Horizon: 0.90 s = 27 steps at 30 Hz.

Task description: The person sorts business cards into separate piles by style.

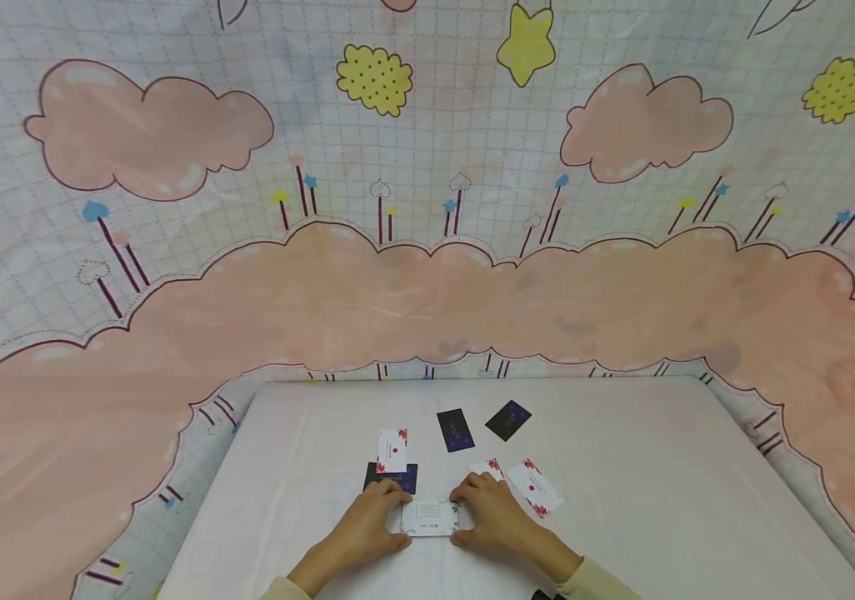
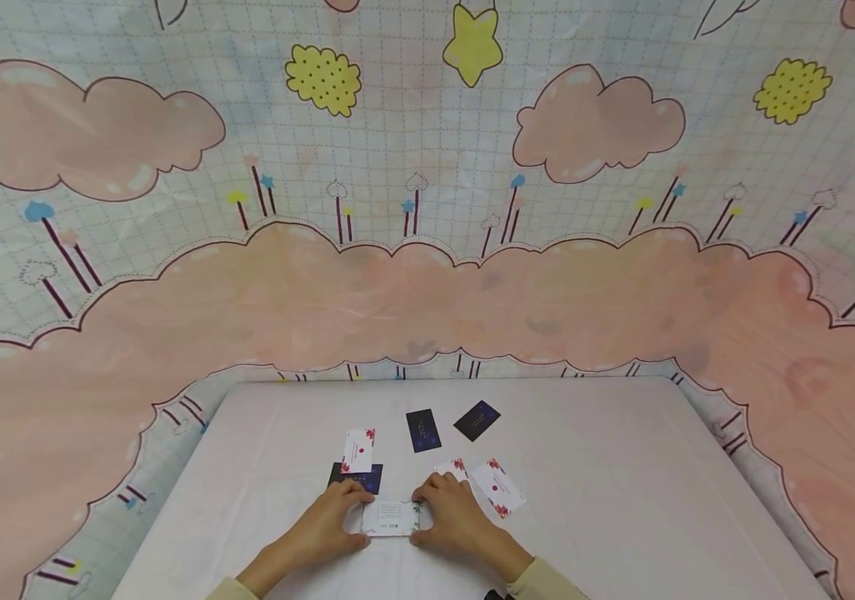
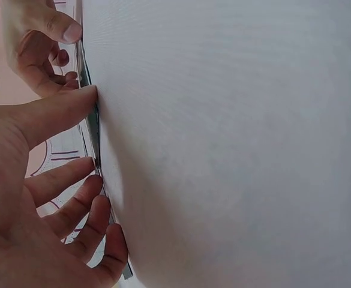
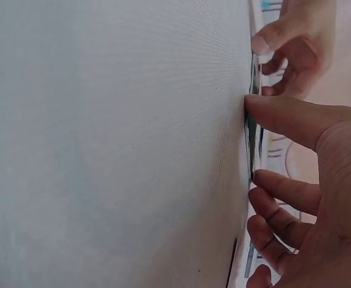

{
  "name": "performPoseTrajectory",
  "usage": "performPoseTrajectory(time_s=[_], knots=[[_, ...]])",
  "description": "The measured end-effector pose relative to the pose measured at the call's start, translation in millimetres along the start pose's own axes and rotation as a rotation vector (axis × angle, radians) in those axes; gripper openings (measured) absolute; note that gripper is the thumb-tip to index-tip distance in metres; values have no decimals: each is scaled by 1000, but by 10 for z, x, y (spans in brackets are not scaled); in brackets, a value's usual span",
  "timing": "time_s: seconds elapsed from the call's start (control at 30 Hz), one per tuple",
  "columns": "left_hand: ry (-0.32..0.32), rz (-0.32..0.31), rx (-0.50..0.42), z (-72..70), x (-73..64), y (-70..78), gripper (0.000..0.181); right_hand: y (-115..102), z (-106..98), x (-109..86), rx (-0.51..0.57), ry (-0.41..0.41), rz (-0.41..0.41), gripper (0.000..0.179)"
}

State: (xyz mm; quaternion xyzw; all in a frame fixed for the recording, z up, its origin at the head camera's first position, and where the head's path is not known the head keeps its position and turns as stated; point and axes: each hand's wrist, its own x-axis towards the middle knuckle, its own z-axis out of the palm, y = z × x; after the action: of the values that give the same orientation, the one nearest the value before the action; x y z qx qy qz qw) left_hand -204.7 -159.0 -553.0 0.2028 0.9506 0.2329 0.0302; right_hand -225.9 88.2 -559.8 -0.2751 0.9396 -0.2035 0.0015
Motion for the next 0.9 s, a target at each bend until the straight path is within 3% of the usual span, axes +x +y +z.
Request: performPoseTrajectory(time_s=[0.9], knots=[[28,-4,-6,59,-97,21,53,6,32,-90,4,28,2,48]])
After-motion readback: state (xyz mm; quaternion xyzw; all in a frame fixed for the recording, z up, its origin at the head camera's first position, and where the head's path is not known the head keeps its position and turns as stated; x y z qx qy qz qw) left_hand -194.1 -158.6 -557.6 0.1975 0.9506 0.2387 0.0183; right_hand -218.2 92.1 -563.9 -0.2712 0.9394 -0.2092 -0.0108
